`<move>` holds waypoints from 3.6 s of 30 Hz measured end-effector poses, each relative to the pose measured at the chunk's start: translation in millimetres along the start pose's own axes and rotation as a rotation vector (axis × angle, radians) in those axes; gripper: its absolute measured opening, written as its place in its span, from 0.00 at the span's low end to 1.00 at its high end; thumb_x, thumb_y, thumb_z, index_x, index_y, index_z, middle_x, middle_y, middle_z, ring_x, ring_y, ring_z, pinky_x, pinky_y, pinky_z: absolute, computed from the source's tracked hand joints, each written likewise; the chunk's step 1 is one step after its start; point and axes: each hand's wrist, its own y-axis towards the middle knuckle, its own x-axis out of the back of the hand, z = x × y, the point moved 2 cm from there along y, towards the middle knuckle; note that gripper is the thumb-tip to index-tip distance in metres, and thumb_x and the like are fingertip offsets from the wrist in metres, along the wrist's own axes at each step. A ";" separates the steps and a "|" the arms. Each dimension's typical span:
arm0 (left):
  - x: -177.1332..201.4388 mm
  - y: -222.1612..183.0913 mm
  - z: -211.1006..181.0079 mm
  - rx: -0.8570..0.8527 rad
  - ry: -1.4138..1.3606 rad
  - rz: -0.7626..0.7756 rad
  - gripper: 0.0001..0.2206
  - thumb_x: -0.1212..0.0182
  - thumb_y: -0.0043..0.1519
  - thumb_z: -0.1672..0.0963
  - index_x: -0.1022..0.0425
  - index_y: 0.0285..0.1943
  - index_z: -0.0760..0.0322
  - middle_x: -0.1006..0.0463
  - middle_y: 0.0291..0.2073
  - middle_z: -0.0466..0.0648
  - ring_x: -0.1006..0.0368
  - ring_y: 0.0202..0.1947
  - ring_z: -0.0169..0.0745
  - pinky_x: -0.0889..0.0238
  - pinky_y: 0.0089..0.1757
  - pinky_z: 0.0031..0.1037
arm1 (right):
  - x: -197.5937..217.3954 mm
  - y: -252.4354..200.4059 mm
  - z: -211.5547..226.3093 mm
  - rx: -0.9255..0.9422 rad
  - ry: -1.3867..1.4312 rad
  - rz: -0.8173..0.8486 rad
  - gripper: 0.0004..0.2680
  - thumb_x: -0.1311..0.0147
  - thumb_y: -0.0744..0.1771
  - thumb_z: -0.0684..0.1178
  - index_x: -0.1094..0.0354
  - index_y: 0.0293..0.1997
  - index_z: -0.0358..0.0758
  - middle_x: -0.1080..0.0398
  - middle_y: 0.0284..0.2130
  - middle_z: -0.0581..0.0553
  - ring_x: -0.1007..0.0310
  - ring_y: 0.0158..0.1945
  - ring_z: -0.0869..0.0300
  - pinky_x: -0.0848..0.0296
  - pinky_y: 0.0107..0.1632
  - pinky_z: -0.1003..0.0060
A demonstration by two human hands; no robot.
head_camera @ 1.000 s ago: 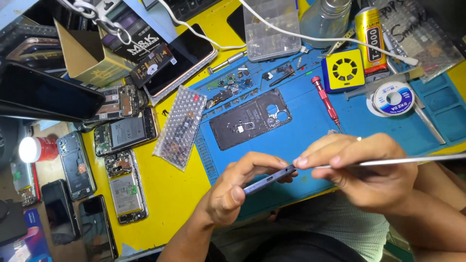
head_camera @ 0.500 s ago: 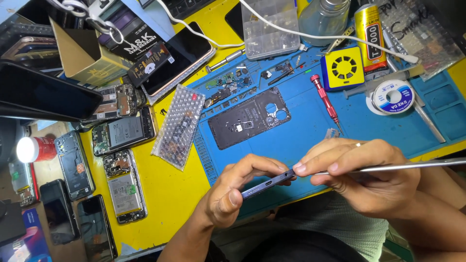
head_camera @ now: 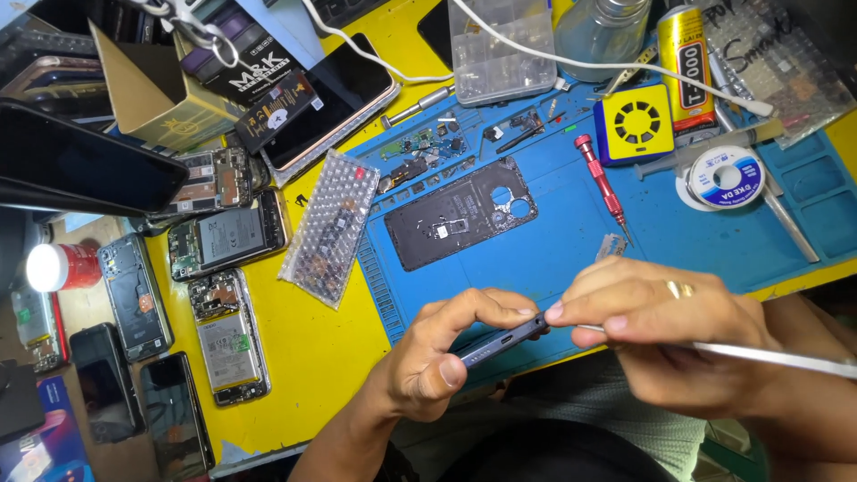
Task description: Disassembling a mobile phone by removing screws and prying the screen and internal frame apart to access internal components.
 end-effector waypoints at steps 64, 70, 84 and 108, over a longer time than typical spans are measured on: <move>-2.2 20.9 -26.1 0.041 0.197 0.020 0.29 0.75 0.72 0.41 0.37 0.45 0.66 0.25 0.52 0.58 0.26 0.53 0.55 0.35 0.53 0.40 | -35.9 3.8 -7.6 0.432 -0.242 -0.112 0.15 0.36 0.66 0.36 0.40 0.53 0.39 0.24 0.48 0.37 0.17 0.50 0.55 0.11 0.54 0.52; -1.8 26.6 -30.9 0.069 0.244 0.029 0.32 0.79 0.72 0.41 0.33 0.53 0.67 0.24 0.51 0.55 0.26 0.49 0.52 0.35 0.52 0.37 | -30.2 13.2 -3.3 0.212 0.052 -0.142 0.14 0.40 0.65 0.34 0.38 0.50 0.44 0.22 0.43 0.35 0.16 0.47 0.51 0.15 0.53 0.53; -18.3 -4.2 -14.0 -0.055 0.789 -0.228 0.12 0.36 0.65 0.59 0.26 0.56 0.66 0.17 0.43 0.50 0.18 0.39 0.49 0.29 0.39 0.34 | -24.5 -45.9 -41.4 0.258 -0.256 -0.447 0.09 0.44 0.66 0.34 0.41 0.45 0.36 0.25 0.38 0.31 0.20 0.43 0.45 0.13 0.49 0.52; -4.3 -20.2 -12.1 -0.036 1.360 -0.070 0.09 0.43 0.69 0.57 0.19 0.54 0.59 0.26 0.27 0.42 0.33 0.23 0.43 0.40 0.29 0.34 | -11.5 -52.7 -42.3 -0.204 0.027 -0.218 0.12 0.40 0.64 0.35 0.44 0.42 0.39 0.24 0.36 0.31 0.15 0.42 0.43 0.09 0.48 0.51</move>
